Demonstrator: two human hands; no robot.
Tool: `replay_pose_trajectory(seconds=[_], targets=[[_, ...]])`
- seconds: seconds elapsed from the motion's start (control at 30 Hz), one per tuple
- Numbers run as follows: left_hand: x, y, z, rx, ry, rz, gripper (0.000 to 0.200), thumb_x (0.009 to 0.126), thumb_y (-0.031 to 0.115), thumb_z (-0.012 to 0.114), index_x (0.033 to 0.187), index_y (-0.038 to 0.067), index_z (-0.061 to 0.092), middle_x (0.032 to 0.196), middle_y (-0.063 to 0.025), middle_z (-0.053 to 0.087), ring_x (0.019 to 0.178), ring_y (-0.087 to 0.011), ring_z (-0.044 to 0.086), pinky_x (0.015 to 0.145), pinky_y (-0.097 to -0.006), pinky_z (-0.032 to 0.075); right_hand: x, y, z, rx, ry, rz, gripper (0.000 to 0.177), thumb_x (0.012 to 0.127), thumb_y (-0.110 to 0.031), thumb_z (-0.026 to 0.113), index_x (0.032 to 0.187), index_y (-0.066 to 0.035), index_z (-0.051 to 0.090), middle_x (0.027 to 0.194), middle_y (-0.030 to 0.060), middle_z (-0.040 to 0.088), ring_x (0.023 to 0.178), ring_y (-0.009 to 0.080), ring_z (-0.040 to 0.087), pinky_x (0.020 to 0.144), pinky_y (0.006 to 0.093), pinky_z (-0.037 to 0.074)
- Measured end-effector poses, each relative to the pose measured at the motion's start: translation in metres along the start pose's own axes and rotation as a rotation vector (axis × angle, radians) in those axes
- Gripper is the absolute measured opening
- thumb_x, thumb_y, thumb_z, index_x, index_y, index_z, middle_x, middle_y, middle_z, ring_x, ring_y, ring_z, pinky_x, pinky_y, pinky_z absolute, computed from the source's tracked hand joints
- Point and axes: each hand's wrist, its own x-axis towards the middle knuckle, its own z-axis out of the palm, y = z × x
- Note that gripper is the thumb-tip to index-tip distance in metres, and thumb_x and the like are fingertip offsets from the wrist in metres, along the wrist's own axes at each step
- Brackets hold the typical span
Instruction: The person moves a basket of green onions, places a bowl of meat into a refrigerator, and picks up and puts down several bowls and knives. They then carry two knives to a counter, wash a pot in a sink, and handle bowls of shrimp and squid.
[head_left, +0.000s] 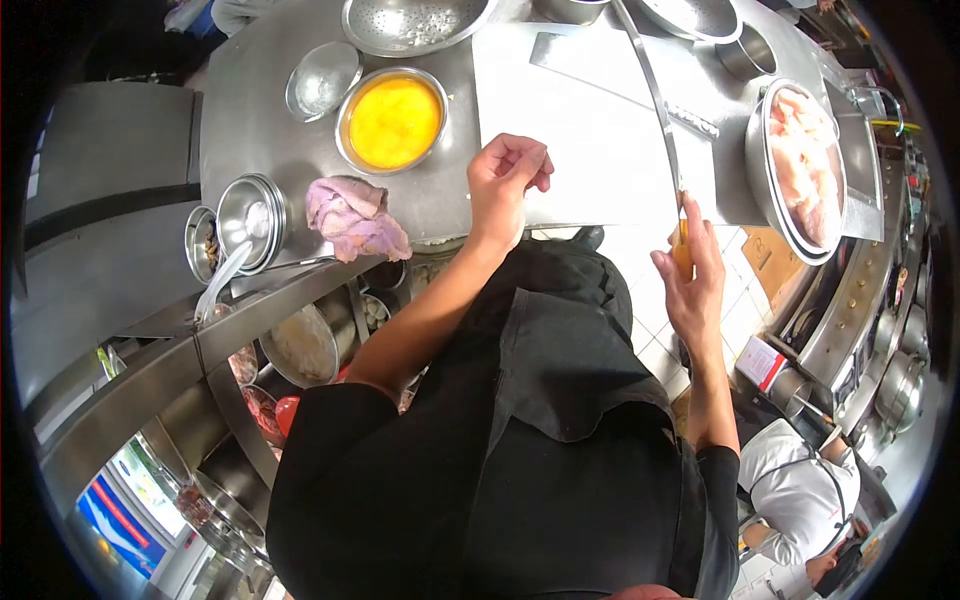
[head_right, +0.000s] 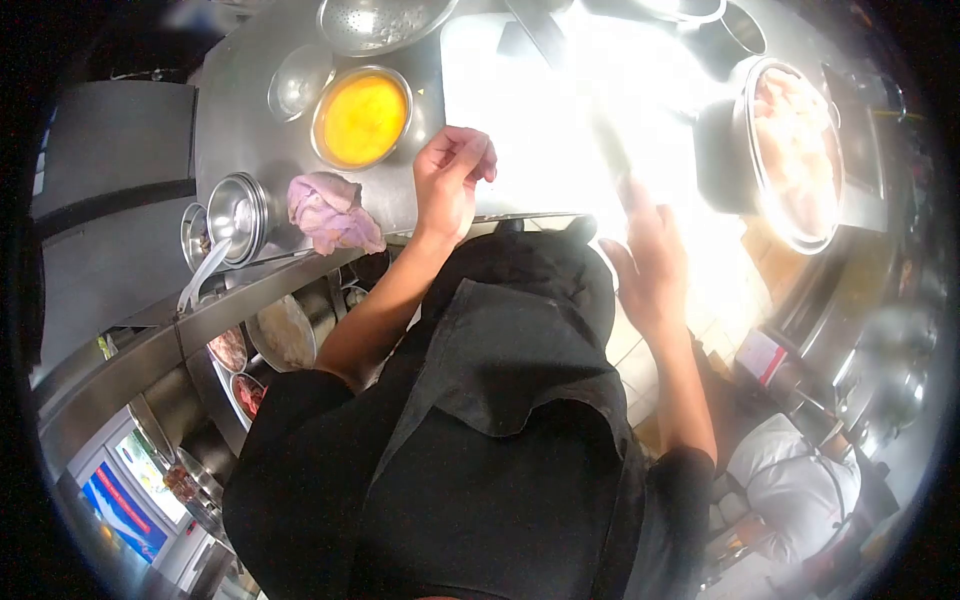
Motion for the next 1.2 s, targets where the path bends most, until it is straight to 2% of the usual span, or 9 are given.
replay_pose_trajectory(seconds=[0.2, 0.23, 0.33, 0.57, 0.87, 0.9, 1.0, 1.1, 1.2], targets=[[0.002, -0.004, -0.005, -0.067, -0.081, 0.032, 0.004, 0.082, 0.002, 0.058, 0.086, 0.0, 0.058, 0.077, -0.0081, 0.061, 0.065, -0.0133, 0.055, 0.058, -0.0243, 0.043, -0.024, -0.009, 0.005, -0.009, -0.252, 0.072, 0.032, 0.078, -0.005, 0.064, 0.11, -0.005, 0.059, 0.076, 0.0111, 0.053, 0.067, 0.0206, 0.056, 0.065, 0.0317, 0.046], [0.001, -0.005, -0.003, -0.083, -0.039, 0.053, 0.005, 0.082, 0.001, 0.059, 0.087, 0.0, 0.058, 0.08, -0.0085, 0.062, 0.066, -0.0133, 0.056, 0.059, -0.0246, 0.044, -0.022, -0.018, 0.009, 0.31, -0.218, 0.511, 0.027, 0.082, -0.021, 0.065, 0.096, 0.003, 0.061, 0.073, 0.0079, 0.052, 0.066, 0.0153, 0.056, 0.065, 0.0293, 0.048], [0.002, 0.0, 0.0, -0.025, 0.022, 0.067, 0.006, 0.082, 0.0, 0.058, 0.087, -0.001, 0.056, 0.079, -0.0071, 0.06, 0.069, -0.0126, 0.054, 0.062, -0.0252, 0.044, -0.048, 0.005, 0.023, 0.255, -0.184, 0.24, 0.054, 0.072, 0.0, 0.066, 0.122, -0.018, 0.056, 0.071, 0.0072, 0.042, 0.062, 0.0205, 0.044, 0.058, 0.0314, 0.04], [0.004, 0.0, 0.0, -0.069, -0.058, 0.134, 0.003, 0.078, -0.005, 0.054, 0.079, -0.003, 0.055, 0.07, -0.0057, 0.056, 0.062, -0.0114, 0.051, 0.059, -0.0234, 0.042, -0.041, -0.011, 0.015, -0.07, -0.192, 0.06, 0.045, 0.077, -0.006, 0.069, 0.114, -0.03, 0.059, 0.068, 0.0052, 0.042, 0.061, 0.0183, 0.049, 0.054, 0.035, 0.041], [0.0, 0.003, 0.001, -0.077, -0.014, 0.049, 0.011, 0.079, -0.007, 0.054, 0.084, -0.001, 0.061, 0.077, -0.0052, 0.062, 0.069, -0.0086, 0.057, 0.065, -0.0247, 0.046, -0.053, 0.011, 0.021, 0.191, -0.121, 0.269, 0.053, 0.073, 0.0, 0.065, 0.122, -0.019, 0.057, 0.071, 0.0073, 0.042, 0.061, 0.0205, 0.043, 0.057, 0.0314, 0.04], [0.0, -0.001, -0.002, -0.045, -0.019, 0.063, 0.012, 0.078, -0.006, 0.053, 0.087, -0.001, 0.059, 0.08, -0.0068, 0.062, 0.071, -0.0116, 0.057, 0.067, -0.0261, 0.046, -0.039, -0.013, 0.011, 0.197, -0.124, 0.49, 0.048, 0.079, -0.046, 0.064, 0.074, 0.001, 0.054, 0.064, 0.0052, 0.052, 0.062, 0.012, 0.054, 0.061, 0.0242, 0.045], [0.003, -0.006, -0.008, -0.029, -0.06, 0.1, 0.013, 0.078, -0.006, 0.052, 0.089, -0.001, 0.058, 0.083, -0.0085, 0.061, 0.075, -0.0152, 0.057, 0.07, -0.0274, 0.046, -0.036, -0.024, 0.006, 0.298, -0.177, 0.569, 0.051, 0.078, -0.048, 0.065, 0.072, 0.001, 0.053, 0.063, 0.0058, 0.054, 0.062, 0.0108, 0.053, 0.06, 0.0247, 0.045], [0.003, 0.0, 0.002, -0.042, -0.038, 0.117, 0.013, 0.076, -0.009, 0.051, 0.084, -0.002, 0.059, 0.078, -0.0078, 0.06, 0.072, -0.0143, 0.056, 0.067, -0.0261, 0.044, -0.043, -0.01, 0.008, 0.084, -0.192, 0.263, 0.026, 0.077, -0.02, 0.069, 0.097, -0.006, 0.06, 0.065, 0.0068, 0.05, 0.061, 0.0159, 0.051, 0.055, 0.0294, 0.043], [0.002, 0.0, 0.004, -0.045, -0.007, 0.121, 0.013, 0.074, -0.01, 0.05, 0.081, -0.003, 0.059, 0.074, -0.007, 0.06, 0.069, -0.0126, 0.054, 0.064, -0.0246, 0.043, -0.047, -0.006, 0.009, -0.054, -0.153, 0.047, 0.059, 0.069, 0.003, 0.067, 0.118, -0.028, 0.057, 0.068, 0.0091, 0.042, 0.058, 0.024, 0.046, 0.052, 0.0345, 0.04]])
